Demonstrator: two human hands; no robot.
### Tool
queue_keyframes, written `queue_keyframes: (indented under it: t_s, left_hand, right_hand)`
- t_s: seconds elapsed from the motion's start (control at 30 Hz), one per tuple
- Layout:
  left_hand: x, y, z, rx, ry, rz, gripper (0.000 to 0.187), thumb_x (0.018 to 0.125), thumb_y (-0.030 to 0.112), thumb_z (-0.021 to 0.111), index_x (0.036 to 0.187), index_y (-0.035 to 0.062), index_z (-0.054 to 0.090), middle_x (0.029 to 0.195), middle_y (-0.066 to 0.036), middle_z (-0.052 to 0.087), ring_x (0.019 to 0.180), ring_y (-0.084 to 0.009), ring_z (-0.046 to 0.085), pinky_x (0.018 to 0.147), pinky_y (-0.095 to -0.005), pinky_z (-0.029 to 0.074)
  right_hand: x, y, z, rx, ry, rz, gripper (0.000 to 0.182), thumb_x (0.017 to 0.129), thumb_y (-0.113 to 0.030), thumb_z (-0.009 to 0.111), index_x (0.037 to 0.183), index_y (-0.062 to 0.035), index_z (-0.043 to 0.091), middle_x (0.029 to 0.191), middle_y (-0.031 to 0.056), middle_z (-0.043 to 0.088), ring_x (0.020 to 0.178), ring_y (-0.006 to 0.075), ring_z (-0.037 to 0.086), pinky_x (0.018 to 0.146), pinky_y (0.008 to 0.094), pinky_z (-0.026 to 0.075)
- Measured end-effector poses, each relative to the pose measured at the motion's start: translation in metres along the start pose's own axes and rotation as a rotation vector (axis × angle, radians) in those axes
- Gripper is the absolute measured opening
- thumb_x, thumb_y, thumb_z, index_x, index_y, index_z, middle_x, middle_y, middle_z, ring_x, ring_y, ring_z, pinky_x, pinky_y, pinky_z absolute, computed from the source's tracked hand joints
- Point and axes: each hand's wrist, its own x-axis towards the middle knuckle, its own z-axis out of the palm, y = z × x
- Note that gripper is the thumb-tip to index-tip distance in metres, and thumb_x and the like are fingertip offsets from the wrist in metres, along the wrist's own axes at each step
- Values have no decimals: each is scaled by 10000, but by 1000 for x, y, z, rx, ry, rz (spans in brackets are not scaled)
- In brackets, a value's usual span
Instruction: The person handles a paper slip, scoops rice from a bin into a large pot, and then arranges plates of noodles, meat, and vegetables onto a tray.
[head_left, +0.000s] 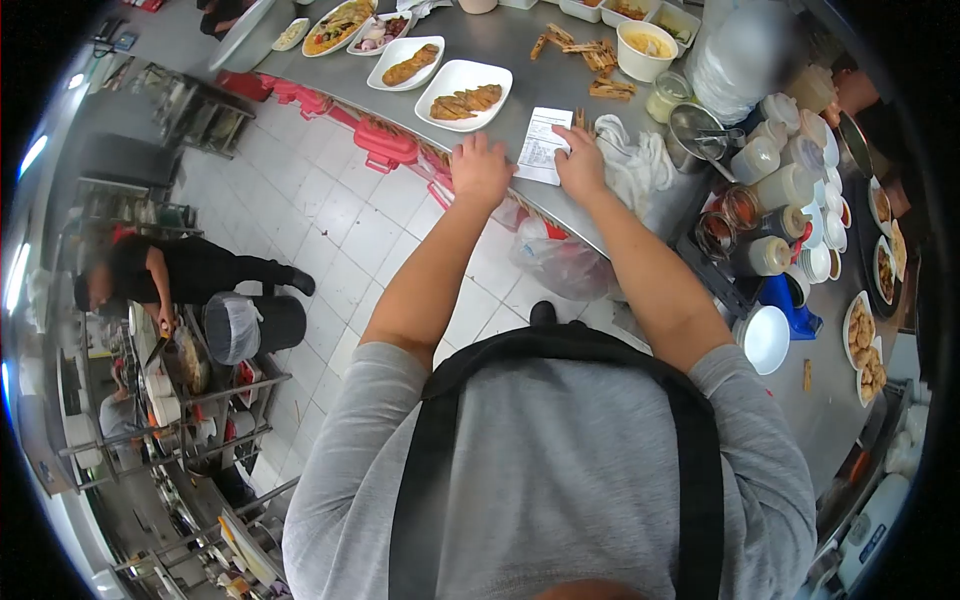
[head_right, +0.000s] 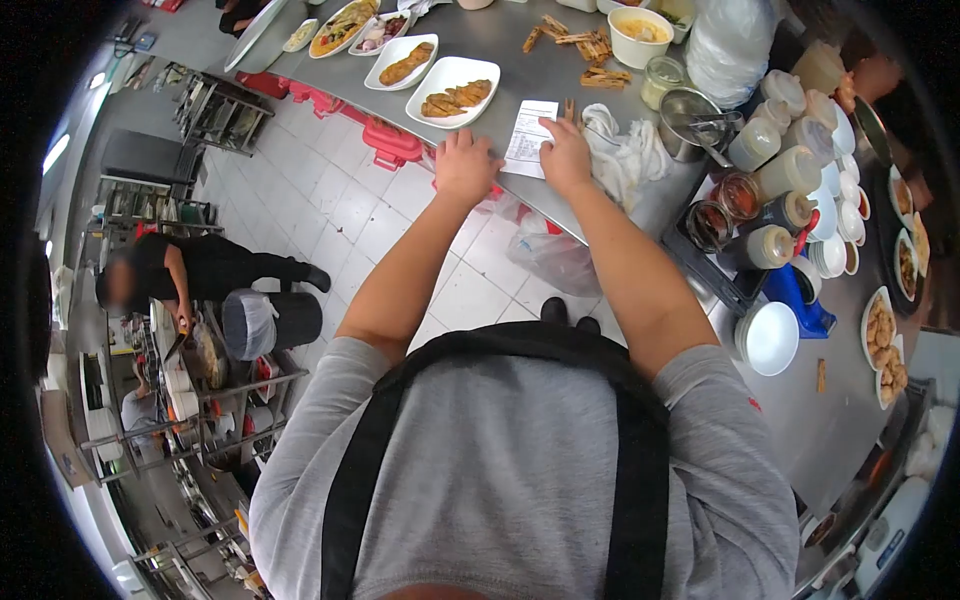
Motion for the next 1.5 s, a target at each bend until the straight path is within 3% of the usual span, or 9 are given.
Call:
queue_keyframes:
  t_s: [0.2,0.33,0.43,0.53,0.73,0.97,1.23,1.33,1.5]
  left_hand:
    - [-29,-33,39,-527,321,-82,307,792,209,591,1059,58,567,980,-145,576,943,-310,543,807,-389,438]
    - [-21,-134,57,-765,440,-585,296,792,179,546,1073,102,597,980,-143,625,856,-269,611,757,-375,472]
    - [2,-216,55,-1334,383,-780,332,866,204,506,1155,42,515,1093,-127,572,942,-196,567,763,-308,481]
    - [34,-298,78,-1536,484,-727,278,837,223,544,1070,73,535,855,-23,595,691,-104,548,551,-242,425]
    - [131,-372,54,-1874,408,-782,210,843,215,561,1000,93,494,758,-25,541,573,-108,484,450,-223,370]
    - [219,-464,106,-1932,203,-897,418,855,292,520,1221,107,435,1082,-114,525,839,-197,524,657,-265,442]
    - [279,-500,132,-2079,197,-814,472,894,304,445,1313,100,365,1215,-155,464,1023,-249,500,836,-335,446]
    - [268,-482,120,-2236,156,-599,494,924,280,363,1349,40,286,1298,-215,372,1185,-294,401,989,-413,359]
    - [299,-468,111,-2268,266,-831,593,883,204,486,1355,84,147,1091,-264,499,906,-325,580,776,-362,525]
  right_hand:
    - [-2,3,5,-18,11,-21,382,691,4,526,1048,-104,609,1126,213,535,1036,344,517,904,369,409]
    - [-4,-12,3,135,19,-110,391,677,92,528,1011,-94,610,1018,141,573,958,306,544,870,354,420]
    - [38,-124,-78,350,108,-261,289,710,90,551,935,-78,619,942,84,581,894,203,554,769,281,449]
    - [113,-216,-178,419,451,-554,163,748,24,602,882,-66,625,867,39,579,780,119,546,619,212,455]
    - [306,-283,-358,248,825,-906,173,770,11,589,933,-9,641,832,16,631,710,68,546,642,192,435]
    - [365,-300,-435,-4,932,-451,318,710,78,519,983,-10,657,895,64,637,730,98,559,658,216,443]
    - [366,-311,-449,87,1000,-411,307,735,6,523,984,-83,679,856,34,630,620,80,506,598,215,415]
    - [375,-315,-470,33,989,-267,307,842,-105,489,1137,-109,574,1089,68,575,925,187,529,821,290,407]
    - [368,-345,-435,-676,1059,-483,245,765,-45,555,996,27,597,1022,155,608,889,249,597,765,329,478]
